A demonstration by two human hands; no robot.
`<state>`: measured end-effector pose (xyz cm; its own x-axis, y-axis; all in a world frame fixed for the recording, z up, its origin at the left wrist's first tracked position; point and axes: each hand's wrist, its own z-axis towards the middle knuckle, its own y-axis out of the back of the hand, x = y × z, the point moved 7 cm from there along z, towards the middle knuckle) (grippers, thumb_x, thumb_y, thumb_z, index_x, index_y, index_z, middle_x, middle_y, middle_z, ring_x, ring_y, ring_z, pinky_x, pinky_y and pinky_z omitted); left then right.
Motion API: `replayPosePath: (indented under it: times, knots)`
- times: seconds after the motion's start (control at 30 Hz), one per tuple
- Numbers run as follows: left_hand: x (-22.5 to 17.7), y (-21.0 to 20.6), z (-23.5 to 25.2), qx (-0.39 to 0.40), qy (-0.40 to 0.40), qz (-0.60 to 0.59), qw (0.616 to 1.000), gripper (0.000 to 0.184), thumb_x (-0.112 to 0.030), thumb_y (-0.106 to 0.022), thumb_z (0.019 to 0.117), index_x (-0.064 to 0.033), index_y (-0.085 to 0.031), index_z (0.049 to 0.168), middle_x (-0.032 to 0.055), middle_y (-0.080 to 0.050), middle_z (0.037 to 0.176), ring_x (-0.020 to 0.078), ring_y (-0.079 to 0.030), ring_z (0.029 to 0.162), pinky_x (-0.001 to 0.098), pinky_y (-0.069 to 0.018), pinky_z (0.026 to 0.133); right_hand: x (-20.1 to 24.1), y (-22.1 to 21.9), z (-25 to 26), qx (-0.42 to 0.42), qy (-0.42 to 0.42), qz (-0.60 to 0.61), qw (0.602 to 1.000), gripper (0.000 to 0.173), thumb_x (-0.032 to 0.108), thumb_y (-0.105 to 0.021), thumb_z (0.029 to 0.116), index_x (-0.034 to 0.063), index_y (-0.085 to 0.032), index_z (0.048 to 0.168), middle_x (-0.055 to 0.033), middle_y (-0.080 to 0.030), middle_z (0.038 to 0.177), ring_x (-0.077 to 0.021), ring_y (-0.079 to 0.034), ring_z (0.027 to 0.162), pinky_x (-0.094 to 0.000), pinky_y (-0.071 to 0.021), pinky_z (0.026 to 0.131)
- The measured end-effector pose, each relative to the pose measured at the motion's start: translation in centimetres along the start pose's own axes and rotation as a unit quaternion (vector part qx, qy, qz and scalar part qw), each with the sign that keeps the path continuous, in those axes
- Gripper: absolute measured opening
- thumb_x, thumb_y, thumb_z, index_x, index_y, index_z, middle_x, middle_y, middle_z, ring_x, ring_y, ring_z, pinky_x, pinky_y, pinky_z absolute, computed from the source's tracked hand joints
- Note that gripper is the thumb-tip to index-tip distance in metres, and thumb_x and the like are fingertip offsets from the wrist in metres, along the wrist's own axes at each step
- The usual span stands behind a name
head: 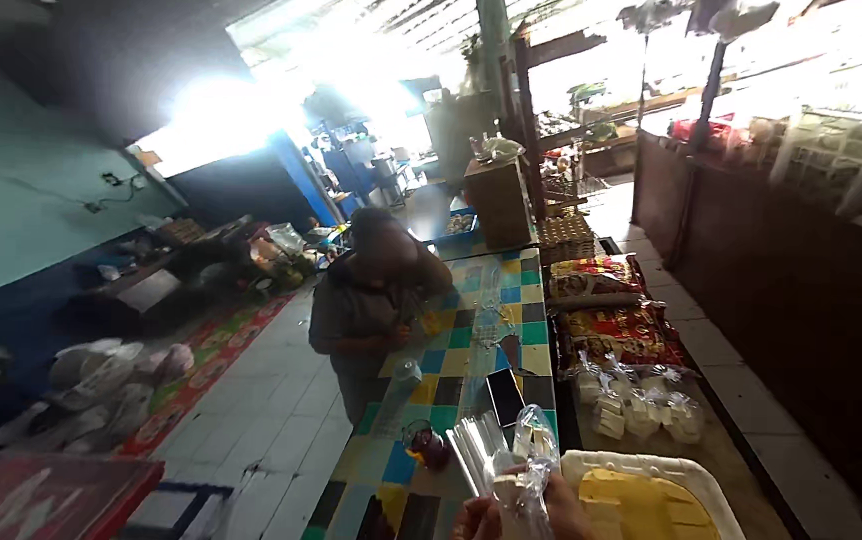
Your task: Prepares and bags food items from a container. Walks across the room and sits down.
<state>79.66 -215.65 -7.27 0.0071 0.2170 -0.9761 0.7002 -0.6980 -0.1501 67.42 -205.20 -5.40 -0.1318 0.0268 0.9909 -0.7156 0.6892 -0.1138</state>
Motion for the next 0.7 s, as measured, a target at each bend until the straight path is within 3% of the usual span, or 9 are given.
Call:
replayPosePath:
  times: [0.1, 0.17, 0.23, 0.3, 0.37, 0.43, 0.57, 0.7]
  knots:
    - [0.1, 0.5, -0.7, -0.035, 0.019, -0.073, 0.997, 0.015, 0.004, -0.049, 0.0990, -0.0044, -0.059, 0.105, -0.0057, -0.069, 0.082, 0.0019, -0.066, 0.074, 0.0206, -0.0567, 0.074, 1.0, -0.6, 0.6, 0.051, 0.004, -0.045, 0.998, 0.028, -0.001, -0.066, 0.0896, -0.0041, -0.069, 0.117, -0.0098, -0.075, 0.102, -0.0114, -0.071, 0.093, -0.0328, -0.0582, 0.090]
    - [0.2, 1.4, -1.3, -0.058, 0.039, -0.139, 0.988, 0.018, 0.005, -0.045, 0.1006, -0.0054, -0.054, 0.112, -0.0043, -0.067, 0.084, 0.0029, -0.066, 0.073, 0.0202, -0.0567, 0.071, 1.1, -1.9, 1.2, 0.106, -0.018, -0.112, 0.988, 0.030, 0.002, -0.066, 0.0912, -0.0025, -0.069, 0.121, -0.0125, -0.074, 0.106, -0.0162, -0.071, 0.098, -0.0381, -0.0568, 0.093]
    - [-0.1, 2.9, -1.7, -0.078, 0.050, -0.176, 0.980, 0.022, 0.004, -0.045, 0.1015, -0.0029, -0.052, 0.120, -0.0018, -0.066, 0.092, 0.0048, -0.066, 0.078, 0.0223, -0.0570, 0.075, 1.6, -4.1, 1.3, 0.149, -0.040, -0.142, 0.978, 0.032, 0.000, -0.065, 0.0922, -0.0025, -0.067, 0.124, -0.0132, -0.073, 0.107, -0.0163, -0.070, 0.098, -0.0372, -0.0564, 0.093]
    - [-1.1, 4.8, -1.9, -0.075, 0.044, -0.172, 0.981, 0.022, -0.002, -0.043, 0.1039, -0.0017, -0.053, 0.123, -0.0015, -0.067, 0.095, 0.0051, -0.067, 0.082, 0.0232, -0.0572, 0.078, 2.3, -6.7, 1.3, 0.155, -0.032, -0.143, 0.977, 0.029, -0.002, -0.062, 0.0935, -0.0043, -0.067, 0.122, -0.0125, -0.073, 0.105, -0.0135, -0.069, 0.096, -0.0339, -0.0568, 0.091]
    - [-2.5, 7.1, -2.0, -0.067, 0.033, -0.159, 0.984, 0.025, -0.013, -0.037, 0.1078, -0.0013, -0.052, 0.125, -0.0011, -0.066, 0.095, 0.0071, -0.067, 0.085, 0.0270, -0.0572, 0.081, 2.9, -9.7, 1.7, 0.157, -0.020, -0.180, 0.971, 0.030, 0.001, -0.061, 0.0954, -0.0039, -0.067, 0.124, -0.0147, -0.073, 0.109, -0.0172, -0.069, 0.101, -0.0380, -0.0557, 0.095]
    - [-3.8, 10.2, -2.2, -0.085, 0.021, -0.149, 0.985, 0.024, -0.015, -0.036, 0.1095, -0.0003, -0.049, 0.124, 0.0011, -0.064, 0.095, 0.0095, -0.066, 0.086, 0.0303, -0.0578, 0.081, 3.7, -13.2, 1.6, 0.164, -0.007, -0.206, 0.965, 0.029, 0.003, -0.060, 0.0966, -0.0030, -0.067, 0.125, -0.0139, -0.072, 0.110, -0.0163, -0.069, 0.101, -0.0379, -0.0552, 0.094]
    - [-4.8, 17.5, -2.3, -0.112, 0.003, -0.176, 0.978, 0.016, -0.011, -0.037, 0.1096, -0.0041, -0.052, 0.111, 0.0002, -0.066, 0.091, 0.0076, -0.066, 0.079, 0.0257, -0.0573, 0.074, 3.4, -19.9, 1.7, 0.151, -0.001, -0.115, 0.982, 0.026, -0.005, -0.053, 0.0969, -0.0074, -0.062, 0.121, -0.0085, -0.070, 0.106, -0.0054, -0.067, 0.093, -0.0248, -0.0568, 0.087]
    - [-4.8, 23.1, -3.4, -0.095, 0.008, -0.215, 0.972, 0.024, -0.016, -0.033, 0.1117, -0.0012, -0.048, 0.124, 0.0037, -0.067, 0.100, 0.0114, -0.068, 0.089, 0.0303, -0.0582, 0.083, 2.4, -26.0, 1.5, 0.174, -0.023, -0.044, 0.983, 0.029, -0.009, -0.056, 0.0946, -0.0075, -0.060, 0.123, -0.0071, -0.071, 0.107, -0.0051, -0.069, 0.092, -0.0234, -0.0584, 0.085]
